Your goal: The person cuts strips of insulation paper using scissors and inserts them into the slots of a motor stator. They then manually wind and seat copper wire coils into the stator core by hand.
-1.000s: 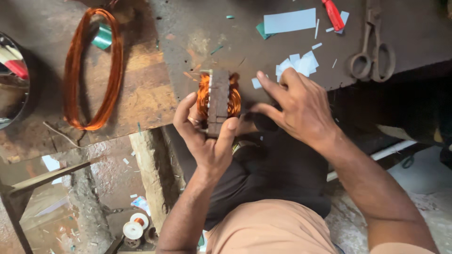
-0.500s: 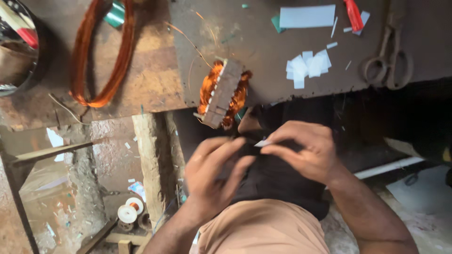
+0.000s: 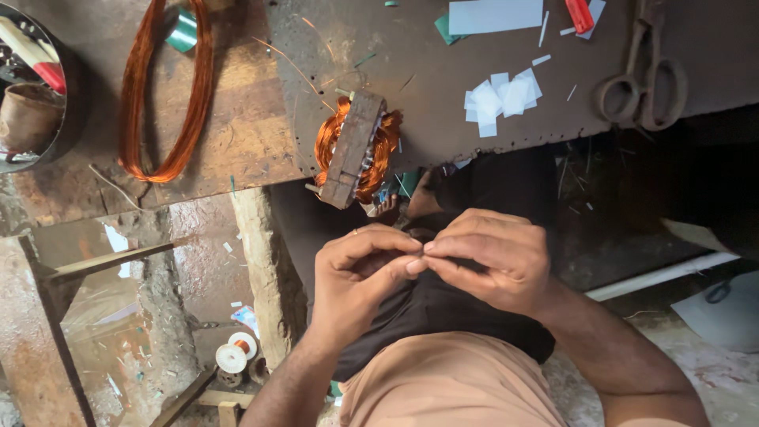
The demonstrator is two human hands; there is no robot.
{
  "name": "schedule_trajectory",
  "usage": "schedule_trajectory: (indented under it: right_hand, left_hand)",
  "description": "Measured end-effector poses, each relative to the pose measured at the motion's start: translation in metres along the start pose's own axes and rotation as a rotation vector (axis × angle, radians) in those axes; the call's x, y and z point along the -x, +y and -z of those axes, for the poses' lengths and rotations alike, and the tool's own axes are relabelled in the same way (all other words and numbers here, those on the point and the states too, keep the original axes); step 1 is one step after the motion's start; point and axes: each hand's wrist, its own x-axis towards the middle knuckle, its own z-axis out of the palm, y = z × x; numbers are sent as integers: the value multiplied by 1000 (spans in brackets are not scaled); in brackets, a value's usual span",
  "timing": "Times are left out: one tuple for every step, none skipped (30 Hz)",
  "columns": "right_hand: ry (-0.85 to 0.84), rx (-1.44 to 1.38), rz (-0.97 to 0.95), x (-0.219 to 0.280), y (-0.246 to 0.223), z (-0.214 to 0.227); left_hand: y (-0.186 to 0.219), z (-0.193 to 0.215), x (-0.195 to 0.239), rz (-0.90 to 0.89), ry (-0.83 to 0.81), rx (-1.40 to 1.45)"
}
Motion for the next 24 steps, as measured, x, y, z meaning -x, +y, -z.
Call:
schedule_trajectory:
  right_hand:
    - [-2, -8, 2, 0, 1, 0]
    - [-4, -16, 4, -1, 1, 0]
    - [-22, -19, -1, 0, 0, 1]
    - [-41, -22, -7, 1, 0, 1]
    - [-60, -27, -7, 0, -1, 2]
    - [-48, -17, 5, -1, -1, 1]
    - [-32, -3, 16, -1, -2, 1]
    - [-16, 12, 27, -2, -2, 1]
    - [-12, 28, 31, -2, -1, 2]
    - [-7, 45, 36, -2, -2, 3]
    - [-1, 60, 45, -3, -1, 3]
    - [13, 55, 37, -4, -1, 3]
    - [27, 50, 27, -4, -1, 3]
    - [40, 44, 16, -4, -2, 3]
    - [45, 21, 4, -4, -3, 4]
    - [49, -3, -7, -3, -3, 4]
    - [51, -26, -20, -3, -4, 4]
    - [50, -49, -34, -3, -5, 4]
    - [46, -75, -53, -1, -6, 4]
    - [41, -100, -72, 0, -7, 3]
    - [44, -120, -73, 0, -8, 3]
    - [47, -139, -74, 0, -9, 3]
    - [48, -164, -79, 1, -11, 3]
    - [48, -196, -66, 0, -12, 3]
  left_hand:
    - [-1, 1, 0, 11, 3, 23]
    - [-2, 3, 0, 21, 6, 46]
    - [-3, 3, 1, 38, 30, 51]
    - [-4, 3, 1, 55, 54, 56]
    - [-5, 4, 0, 68, 81, 60]
    - [-5, 4, 0, 79, 72, 64]
    - [-4, 3, -1, 91, 58, 70]
    - [-3, 3, -2, 102, 44, 75]
    - [-3, 1, -4, 101, 34, 89]
    - [-1, 0, -6, 100, 24, 103]
    - [1, 0, -8, 95, 14, 114]
    - [5, 0, -10, -20, -11, -57]
    - [9, -1, -11, -134, -35, -228]
    - [14, -2, -12, -248, -59, -398]
    - [18, -3, -12, -302, -61, -464]
    - [23, -5, -13, -357, -63, -529]
    - [26, -7, -13, -412, -64, -592]
    - [29, -8, -14, -438, -65, -611]
    - [30, -8, -15, -459, -62, -628]
    - [31, -8, -16, -480, -60, -645]
    - [31, -8, -17, -529, -73, -620]
    - [31, -8, -18, -577, -87, -594]
    - [30, -7, -17, -619, -98, -570]
    - [30, -6, -15, -649, -107, -580]
